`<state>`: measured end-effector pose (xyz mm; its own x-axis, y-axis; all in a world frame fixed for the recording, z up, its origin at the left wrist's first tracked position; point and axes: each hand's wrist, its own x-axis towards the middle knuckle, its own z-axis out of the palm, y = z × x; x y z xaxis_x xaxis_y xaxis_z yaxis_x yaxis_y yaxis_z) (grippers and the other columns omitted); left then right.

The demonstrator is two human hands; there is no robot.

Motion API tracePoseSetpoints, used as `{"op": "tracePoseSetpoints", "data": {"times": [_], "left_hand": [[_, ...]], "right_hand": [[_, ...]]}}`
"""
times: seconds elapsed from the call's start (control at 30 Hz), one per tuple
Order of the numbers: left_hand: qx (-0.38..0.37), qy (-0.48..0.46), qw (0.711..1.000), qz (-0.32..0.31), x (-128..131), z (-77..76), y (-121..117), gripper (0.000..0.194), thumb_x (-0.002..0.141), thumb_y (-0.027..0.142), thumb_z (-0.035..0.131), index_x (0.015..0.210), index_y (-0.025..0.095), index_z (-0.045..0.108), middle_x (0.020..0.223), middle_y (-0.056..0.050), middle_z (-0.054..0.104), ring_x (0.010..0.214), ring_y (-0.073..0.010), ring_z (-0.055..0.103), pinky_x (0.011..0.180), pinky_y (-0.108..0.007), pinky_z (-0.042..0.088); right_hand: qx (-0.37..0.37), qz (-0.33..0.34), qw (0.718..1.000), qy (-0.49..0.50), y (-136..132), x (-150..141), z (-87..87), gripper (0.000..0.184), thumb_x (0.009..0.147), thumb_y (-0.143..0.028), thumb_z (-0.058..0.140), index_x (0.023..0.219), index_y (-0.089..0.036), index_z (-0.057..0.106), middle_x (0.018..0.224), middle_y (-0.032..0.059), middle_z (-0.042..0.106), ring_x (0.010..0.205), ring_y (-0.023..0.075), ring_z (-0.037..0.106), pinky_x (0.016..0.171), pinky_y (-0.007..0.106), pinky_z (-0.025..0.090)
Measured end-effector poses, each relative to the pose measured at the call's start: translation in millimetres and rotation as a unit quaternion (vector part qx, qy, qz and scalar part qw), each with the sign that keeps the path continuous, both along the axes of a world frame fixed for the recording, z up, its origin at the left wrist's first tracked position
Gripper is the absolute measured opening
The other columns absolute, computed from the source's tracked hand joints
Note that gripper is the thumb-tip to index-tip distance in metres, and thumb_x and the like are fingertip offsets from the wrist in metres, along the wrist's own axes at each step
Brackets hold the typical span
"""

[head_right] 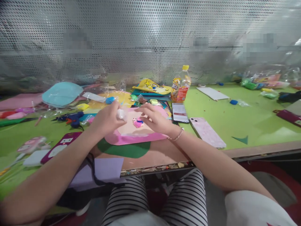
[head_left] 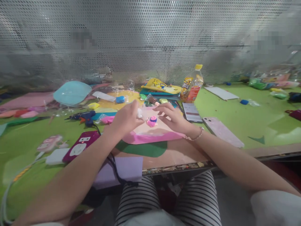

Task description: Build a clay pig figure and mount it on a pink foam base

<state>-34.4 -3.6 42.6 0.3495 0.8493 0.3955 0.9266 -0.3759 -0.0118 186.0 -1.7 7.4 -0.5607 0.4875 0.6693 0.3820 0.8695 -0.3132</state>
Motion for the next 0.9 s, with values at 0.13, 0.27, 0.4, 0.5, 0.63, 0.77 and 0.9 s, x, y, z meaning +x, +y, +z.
{"op": "tracePoseSetpoints", "data": {"times": [0.13, 0.27, 0.4, 0.5, 0.63, 0.77, 0.9], "left_hand": [[-0.029, -0.044, 0.996, -0.071, 14, -12.0, -10, 0.035, 0.074, 0.035, 0.058, 0.1, 0.017, 0.044, 0.089, -0.008, 0.062, 0.085, -0.0246, 0.061, 0.064, -0.03, 0.044], [-0.03, -0.047, 0.994, -0.091, 16, -22.0, -9, 0.032, 0.075, 0.034, 0.057, 0.1, 0.018, 0.045, 0.088, -0.006, 0.063, 0.084, -0.0243, 0.063, 0.064, -0.03, 0.044], [-0.026, -0.034, 0.992, -0.118, 17, -25.4, -10, 0.032, 0.076, 0.035, 0.057, 0.1, 0.019, 0.044, 0.089, -0.006, 0.064, 0.083, -0.024, 0.063, 0.063, -0.029, 0.044], [-0.035, -0.023, 0.992, -0.12, 21, -26.2, -14, 0.029, 0.077, 0.034, 0.056, 0.098, 0.018, 0.044, 0.085, -0.006, 0.064, 0.08, -0.0234, 0.064, 0.061, -0.029, 0.043], [-0.052, 0.0, 0.99, -0.129, 25, -25.3, -17, 0.027, 0.079, 0.035, 0.054, 0.097, 0.017, 0.044, 0.085, -0.007, 0.064, 0.078, -0.0238, 0.063, 0.06, -0.029, 0.043], [-0.075, 0.003, 0.988, -0.133, 25, -22.3, -17, 0.026, 0.079, 0.036, 0.054, 0.095, 0.017, 0.045, 0.086, -0.008, 0.063, 0.078, -0.0235, 0.063, 0.06, -0.029, 0.043], [-0.098, -0.006, 0.986, -0.133, 25, -21.4, -16, 0.026, 0.079, 0.036, 0.053, 0.094, 0.017, 0.046, 0.088, -0.009, 0.063, 0.078, -0.0229, 0.062, 0.061, -0.03, 0.043]], "right_hand": [[0.02, 0.03, 0.999, -0.036, -7, -14, -1.9, 0.033, 0.09, -0.017, 0.039, 0.122, -0.02, 0.044, 0.114, 0.0104, 0.053, 0.11, 0.02, 0.048, 0.09, 0.038, 0.046], [0.006, 0.03, 0.999, -0.016, -7, -16, -7.0, 0.03, 0.091, -0.014, 0.034, 0.116, -0.019, 0.05, 0.106, 0.0105, 0.055, 0.101, 0.0188, 0.052, 0.086, 0.038, 0.047], [-0.011, -0.003, 0.999, 0.044, -6, -17, -8.0, 0.02, 0.09, -0.017, 0.042, 0.101, -0.019, 0.059, 0.093, 0.0071, 0.059, 0.088, 0.0163, 0.055, 0.077, 0.033, 0.048], [-0.033, -0.006, 0.998, 0.06, -7, -21, -7.9, 0.009, 0.084, -0.019, 0.053, 0.087, -0.018, 0.062, 0.082, 0.004, 0.06, 0.076, 0.0137, 0.056, 0.068, 0.028, 0.047], [-0.071, -0.014, 0.995, 0.063, -9, -24, -8.4, 0.006, 0.079, -0.016, 0.054, 0.078, -0.017, 0.06, 0.074, 0.0016, 0.059, 0.066, 0.0111, 0.054, 0.06, 0.025, 0.045], [-0.07, -0.024, 0.995, 0.06, -11, -23, -6.8, 0.007, 0.076, -0.014, 0.052, 0.076, -0.017, 0.058, 0.072, 0.0012, 0.057, 0.064, 0.0111, 0.052, 0.06, 0.025, 0.044], [-0.086, -0.041, 0.992, 0.084, -9, -20, -5.4, 0.005, 0.076, -0.015, 0.051, 0.075, -0.018, 0.054, 0.072, 0.0006, 0.056, 0.065, 0.0113, 0.051, 0.06, 0.024, 0.043]]}}
